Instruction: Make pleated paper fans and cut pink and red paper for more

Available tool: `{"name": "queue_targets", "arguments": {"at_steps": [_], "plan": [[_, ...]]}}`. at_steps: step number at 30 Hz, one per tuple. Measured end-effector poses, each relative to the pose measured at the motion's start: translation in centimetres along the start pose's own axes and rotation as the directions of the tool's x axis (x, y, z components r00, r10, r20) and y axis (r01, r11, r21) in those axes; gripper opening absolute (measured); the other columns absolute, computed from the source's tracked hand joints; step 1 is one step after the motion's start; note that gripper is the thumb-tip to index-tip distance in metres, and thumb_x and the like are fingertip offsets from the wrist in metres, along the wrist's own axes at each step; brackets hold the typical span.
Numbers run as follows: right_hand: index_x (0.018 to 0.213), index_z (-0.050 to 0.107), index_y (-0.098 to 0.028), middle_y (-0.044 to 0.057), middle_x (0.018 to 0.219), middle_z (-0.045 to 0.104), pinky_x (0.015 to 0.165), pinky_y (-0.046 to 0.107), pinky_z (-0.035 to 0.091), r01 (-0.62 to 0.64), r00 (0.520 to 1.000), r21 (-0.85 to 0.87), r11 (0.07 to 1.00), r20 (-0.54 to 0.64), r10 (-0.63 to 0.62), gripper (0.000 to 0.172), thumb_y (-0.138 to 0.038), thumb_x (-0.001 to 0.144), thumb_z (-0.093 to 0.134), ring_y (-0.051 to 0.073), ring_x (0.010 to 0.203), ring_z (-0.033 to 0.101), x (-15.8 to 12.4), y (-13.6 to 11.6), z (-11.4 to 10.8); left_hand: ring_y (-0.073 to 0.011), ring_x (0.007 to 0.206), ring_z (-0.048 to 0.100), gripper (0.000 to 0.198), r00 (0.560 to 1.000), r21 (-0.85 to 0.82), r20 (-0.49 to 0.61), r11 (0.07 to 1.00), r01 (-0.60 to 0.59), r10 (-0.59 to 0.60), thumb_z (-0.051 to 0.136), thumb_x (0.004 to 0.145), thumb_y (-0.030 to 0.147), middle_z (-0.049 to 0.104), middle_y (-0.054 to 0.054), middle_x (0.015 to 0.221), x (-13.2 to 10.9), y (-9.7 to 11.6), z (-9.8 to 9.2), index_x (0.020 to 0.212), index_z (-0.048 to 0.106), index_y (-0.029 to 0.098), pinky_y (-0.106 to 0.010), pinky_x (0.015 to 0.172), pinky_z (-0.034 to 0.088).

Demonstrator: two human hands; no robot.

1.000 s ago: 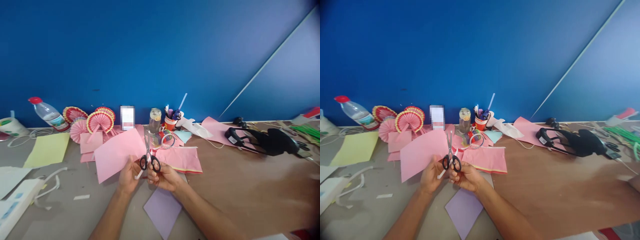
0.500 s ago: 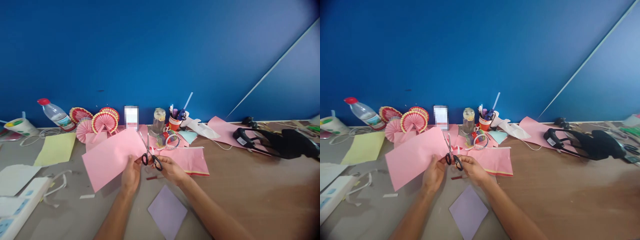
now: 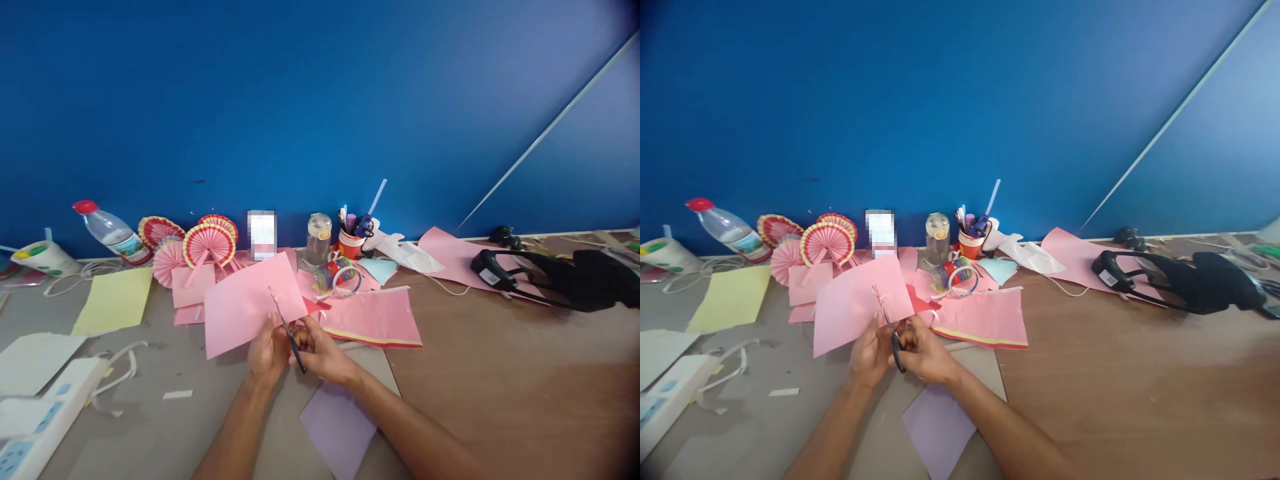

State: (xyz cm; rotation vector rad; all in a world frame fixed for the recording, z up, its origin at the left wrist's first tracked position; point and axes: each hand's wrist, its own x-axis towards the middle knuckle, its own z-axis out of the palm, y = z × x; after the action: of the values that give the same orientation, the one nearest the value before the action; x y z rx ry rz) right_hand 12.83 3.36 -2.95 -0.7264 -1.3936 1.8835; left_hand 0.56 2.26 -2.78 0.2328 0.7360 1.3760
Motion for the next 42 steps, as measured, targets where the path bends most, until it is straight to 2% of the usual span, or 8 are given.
{"name": "queue_targets", "arguments": {"at_steps": [4,9,15,19,24,32,38,42], "plan": [[0.106,0.054,-0.019,-0.002,0.073,0.057,0.055,0.022,0.034,0.006,0.986,0.046,0.999,0.166,-0.013,0.045,-0.04,0.071,0.072,0.009,0.06,0.045,-1.1,-1.2,-0.7,-0.02,0.076,0.07,0.019,0.993,-0.094,-0.042,0.989,-0.113,0.11,0.053,0.086,0.02,0.074,-0.008,0.08,0.7,1.6,-1.1,0.091,0.069,0.011,-0.034,0.08,0.054],[0.116,0.054,-0.018,0.003,0.086,0.061,0.057,0.023,0.032,0.026,0.981,0.16,0.987,0.184,-0.055,0.06,-0.048,0.068,0.073,0.01,0.067,0.045,-1.8,-1.6,-1.9,-0.0202,0.1,0.067,0.041,0.964,-0.269,-0.031,0.927,-0.261,0.263,0.038,0.092,0.011,0.07,-0.007,0.112,1.2,3.0,-1.9,0.127,0.053,0.026,-0.043,0.093,0.05],[0.108,0.058,-0.016,-0.003,0.067,0.054,0.055,0.022,0.031,-0.166,0.964,0.043,0.985,0.217,0.153,0.047,-0.031,0.066,0.073,0.009,0.059,0.044,-1.6,-1.2,-1.9,-0.0149,0.115,0.058,0.053,0.932,-0.327,-0.014,0.879,-0.347,0.363,0.03,0.094,0.005,0.063,-0.003,0.124,1.5,3.4,-2.7,0.137,0.04,0.034,-0.039,0.105,0.041],[0.105,0.059,-0.016,-0.006,0.063,0.048,0.054,0.022,0.032,-0.18,0.976,-0.019,0.983,0.121,0.181,0.04,-0.021,0.067,0.068,0.007,0.055,0.042,-1.3,-0.5,-1.4,-0.0148,0.114,0.059,0.057,0.93,-0.324,-0.038,0.876,-0.358,0.366,0.027,0.093,0.002,0.063,-0.004,0.124,1.7,3.6,-3.2,0.139,0.038,0.034,-0.039,0.105,0.041],[0.101,0.06,-0.016,-0.006,0.061,0.048,0.053,0.022,0.032,-0.204,0.975,-0.068,0.977,0.079,0.209,0.036,-0.017,0.065,0.065,0.008,0.056,0.044,-1.1,0.3,-1.3,-0.0166,0.111,0.061,0.055,0.929,-0.334,-0.042,0.872,-0.359,0.367,0.028,0.094,0.003,0.063,-0.007,0.123,1.9,4.0,-3.5,0.14,0.036,0.031,-0.041,0.102,0.043],[0.097,0.059,-0.016,-0.007,0.056,0.049,0.053,0.023,0.03,-0.202,0.978,-0.002,0.979,0.047,0.202,0.032,-0.025,0.067,0.066,0.008,0.053,0.042,-1.2,-0.7,-1.2,-0.0169,0.11,0.061,0.052,0.921,-0.374,-0.045,0.848,-0.375,0.387,0.029,0.095,0.007,0.062,-0.008,0.124,2.2,4.3,-4.3,0.141,0.035,0.03,-0.039,0.101,0.044],[0.096,0.059,-0.016,-0.006,0.057,0.05,0.051,0.022,0.031,-0.255,0.964,-0.049,0.966,0.065,0.258,0.033,-0.032,0.068,0.067,0.008,0.051,0.043,-1.3,-0.6,-1.0,-0.016,0.11,0.061,0.053,0.911,-0.315,-0.091,0.856,-0.409,0.402,0.028,0.094,0.003,0.064,-0.006,0.121,1.8,4.6,-3.7,0.137,0.042,0.03,-0.037,0.101,0.045],[0.094,0.059,-0.017,-0.007,0.058,0.047,0.05,0.022,0.029,-0.199,0.98,-0.052,0.979,0.016,0.2,0.035,-0.034,0.066,0.071,0.007,0.052,0.039,-1.2,-0.4,-0.6,-0.016,0.109,0.062,0.052,0.929,-0.311,-0.087,0.876,-0.369,0.36,0.026,0.094,0.003,0.066,-0.007,0.118,1.8,4.3,-3.5,0.137,0.043,0.029,-0.037,0.099,0.048]]}}
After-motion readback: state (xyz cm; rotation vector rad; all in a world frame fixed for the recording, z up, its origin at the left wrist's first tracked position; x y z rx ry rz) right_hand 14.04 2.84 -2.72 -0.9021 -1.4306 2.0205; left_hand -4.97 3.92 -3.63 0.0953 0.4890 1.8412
